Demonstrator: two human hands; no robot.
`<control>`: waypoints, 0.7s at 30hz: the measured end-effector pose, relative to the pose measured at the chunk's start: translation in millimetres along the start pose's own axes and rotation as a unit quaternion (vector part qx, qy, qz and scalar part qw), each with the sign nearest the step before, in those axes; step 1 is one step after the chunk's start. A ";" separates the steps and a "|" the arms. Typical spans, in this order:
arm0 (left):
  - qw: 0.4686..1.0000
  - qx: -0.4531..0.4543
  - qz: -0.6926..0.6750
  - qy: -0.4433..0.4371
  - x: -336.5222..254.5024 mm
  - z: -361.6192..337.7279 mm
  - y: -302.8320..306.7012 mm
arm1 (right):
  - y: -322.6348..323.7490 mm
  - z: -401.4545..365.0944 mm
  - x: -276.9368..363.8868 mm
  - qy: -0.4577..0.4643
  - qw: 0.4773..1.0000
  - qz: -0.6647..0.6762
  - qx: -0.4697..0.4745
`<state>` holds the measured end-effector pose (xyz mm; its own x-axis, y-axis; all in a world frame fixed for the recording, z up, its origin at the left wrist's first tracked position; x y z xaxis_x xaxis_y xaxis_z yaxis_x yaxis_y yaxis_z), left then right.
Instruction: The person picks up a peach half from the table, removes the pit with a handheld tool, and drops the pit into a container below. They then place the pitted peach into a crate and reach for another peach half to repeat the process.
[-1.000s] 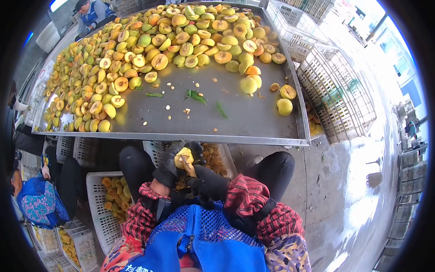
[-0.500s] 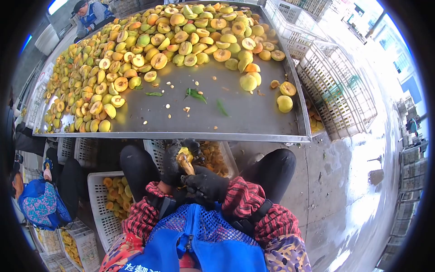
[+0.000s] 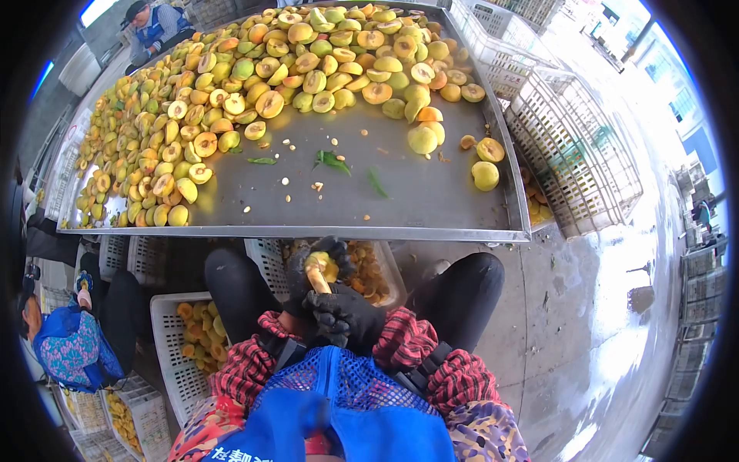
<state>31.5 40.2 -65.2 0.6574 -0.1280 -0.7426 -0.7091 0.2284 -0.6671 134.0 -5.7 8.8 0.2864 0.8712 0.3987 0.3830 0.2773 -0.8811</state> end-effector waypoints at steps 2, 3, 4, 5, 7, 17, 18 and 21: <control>1.000 -0.008 0.022 0.011 3.9 -0.2 0.4 | 4.1 -1.0 -0.2 0.018 0.999 -0.023 -0.020; 1.000 -0.025 0.005 0.015 5.7 1.3 1.6 | 5.3 -2.0 1.6 0.028 0.998 -0.036 -0.031; 1.000 -0.014 -0.001 0.011 0.1 3.0 -3.4 | 5.7 -5.6 6.6 0.023 0.997 -0.070 -0.039; 1.000 -0.004 -0.008 0.006 -5.5 4.6 -8.4 | 6.3 -12.1 12.5 0.019 0.993 -0.103 -0.047; 0.999 0.034 0.041 0.001 -31.9 5.1 -26.9 | 2.7 -24.0 25.2 0.018 0.989 -0.132 -0.061; 0.997 -0.009 0.008 0.081 -49.6 11.0 -40.7 | 7.4 -33.5 31.3 0.105 0.940 -0.282 -0.164; 0.994 0.003 -0.063 0.088 -46.4 9.8 -38.7 | 5.5 -33.9 32.9 0.107 0.933 -0.297 -0.170; 0.996 0.039 0.063 0.057 -46.9 2.1 -21.3 | 16.1 -30.8 32.7 0.082 0.900 -0.373 -0.211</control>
<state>16.3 43.4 -16.0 0.5284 -0.2021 -0.8246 -0.7585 0.3239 -0.5655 176.7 14.8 15.5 -0.0764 0.4259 0.9015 0.8120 0.5514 -0.1917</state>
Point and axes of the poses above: each hand's wrist, its own z-axis towards the middle knuckle, its own y-axis out of the back of the hand, x = y × z, the point moved 3 cm from there along z, towards the middle knuckle, and after that the axes turned 12 degrees about x, right-handed, at the moved point
